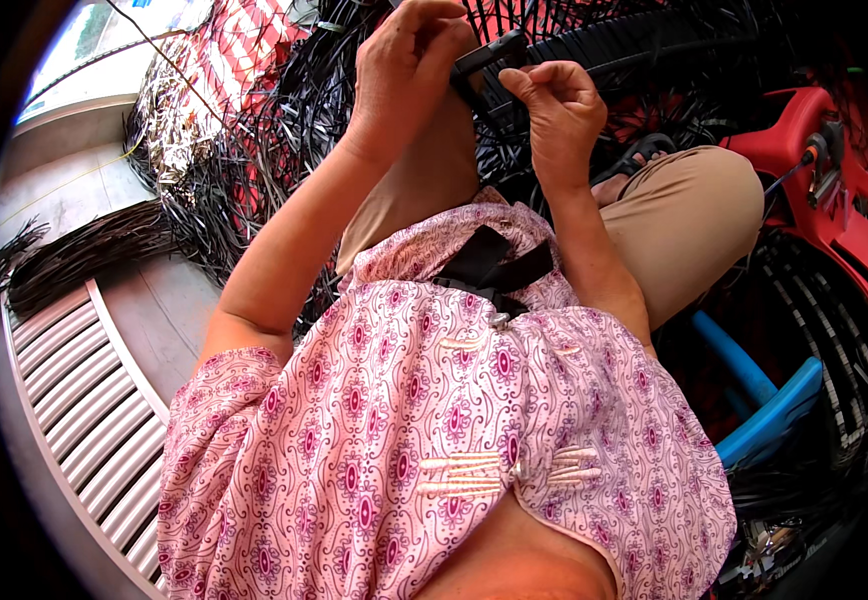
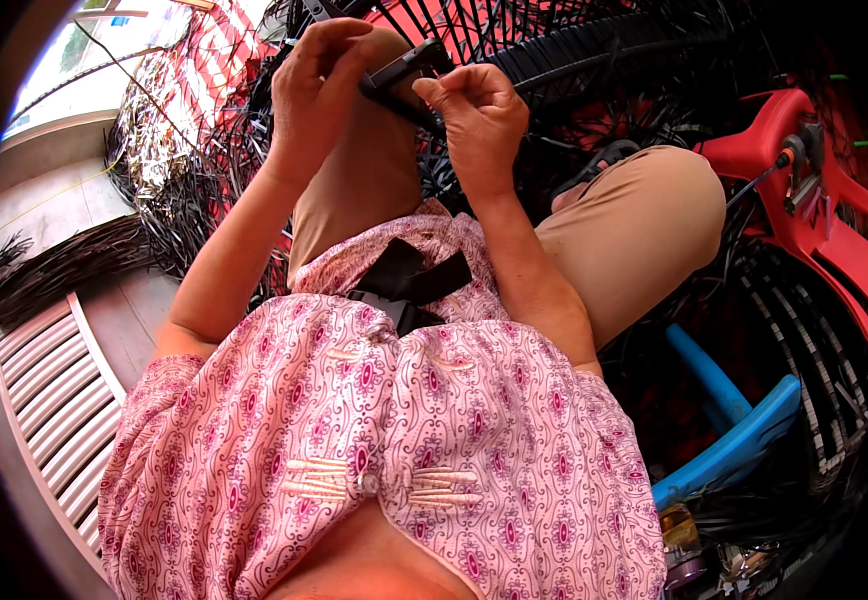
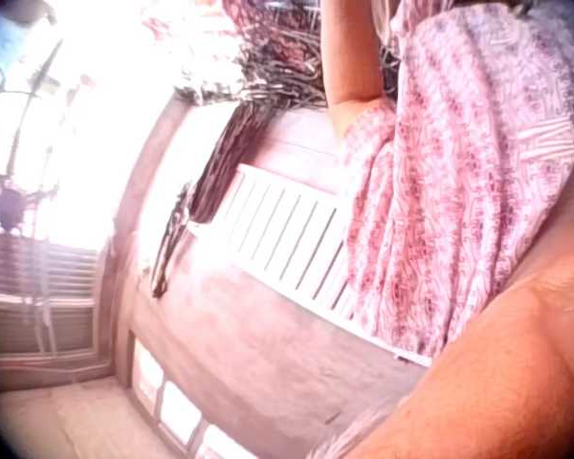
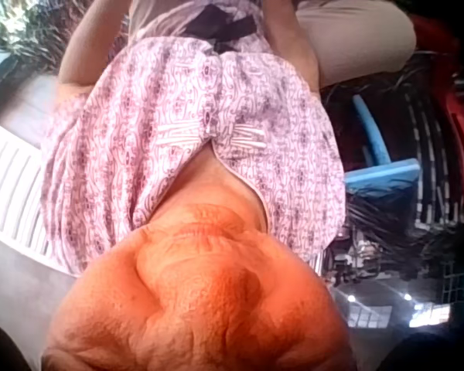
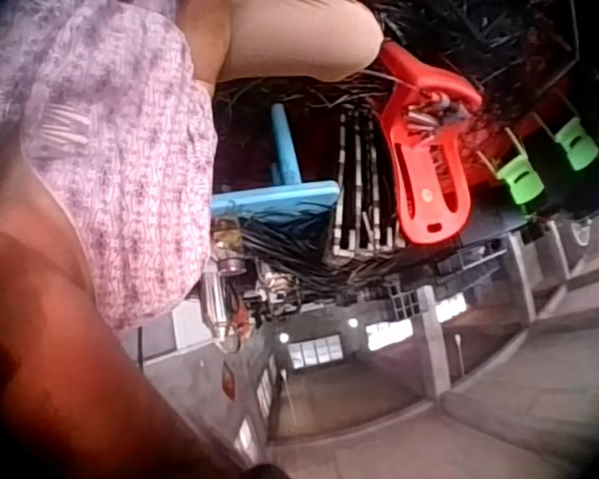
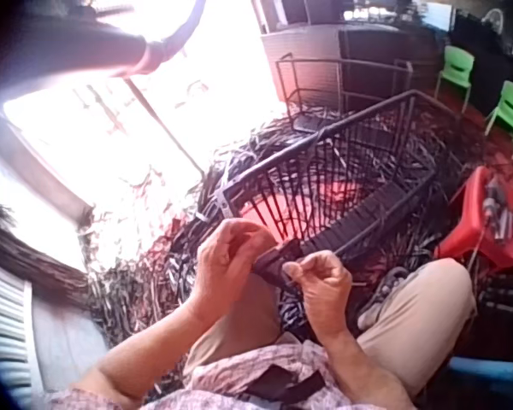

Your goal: The person is assembling a rattan chair by hand, weaving black synthetic strips into the frame. They use a staple gun to secure the strips at various points during the process.

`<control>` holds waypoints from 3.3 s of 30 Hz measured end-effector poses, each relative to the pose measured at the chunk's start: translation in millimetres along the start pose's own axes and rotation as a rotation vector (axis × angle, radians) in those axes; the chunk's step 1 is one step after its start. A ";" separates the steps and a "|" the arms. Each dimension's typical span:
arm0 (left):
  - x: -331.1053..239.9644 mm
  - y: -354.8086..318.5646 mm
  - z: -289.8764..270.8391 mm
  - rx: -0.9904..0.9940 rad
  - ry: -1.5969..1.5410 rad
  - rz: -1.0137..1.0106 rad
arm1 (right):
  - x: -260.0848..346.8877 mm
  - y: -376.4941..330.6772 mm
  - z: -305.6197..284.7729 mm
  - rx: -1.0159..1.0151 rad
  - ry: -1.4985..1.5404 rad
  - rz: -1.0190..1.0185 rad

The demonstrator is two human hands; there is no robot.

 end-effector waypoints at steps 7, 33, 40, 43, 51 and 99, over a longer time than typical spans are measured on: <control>10.1 -75.6 29.8 0.105 -0.355 -0.447 | 0.9 3.2 -3.3 -0.020 -0.041 0.016; 8.5 -43.9 40.6 0.243 0.175 0.190 | -27.3 5.8 -24.0 0.536 -0.279 0.191; -20.1 -16.6 20.8 0.021 0.349 0.592 | -41.0 4.6 -18.0 0.504 -0.246 0.166; -17.5 5.4 27.4 0.157 0.599 0.343 | -45.3 5.8 -16.7 0.393 -0.189 0.299; 26.3 48.4 44.3 0.645 0.635 0.032 | -40.9 5.6 -33.0 0.147 -0.042 0.383; 25.5 44.0 56.4 0.749 -0.211 -0.701 | 22.6 -14.5 -11.8 0.052 -0.242 0.298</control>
Point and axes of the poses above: each hand's wrist, its own y-axis towards the middle knuckle, its own z-axis out of the palm, x = y × z, the point moved 5 cm from there along y, towards the middle knuckle, and after that the axes turned 9 degrees about -y, right-handed, at the moved point
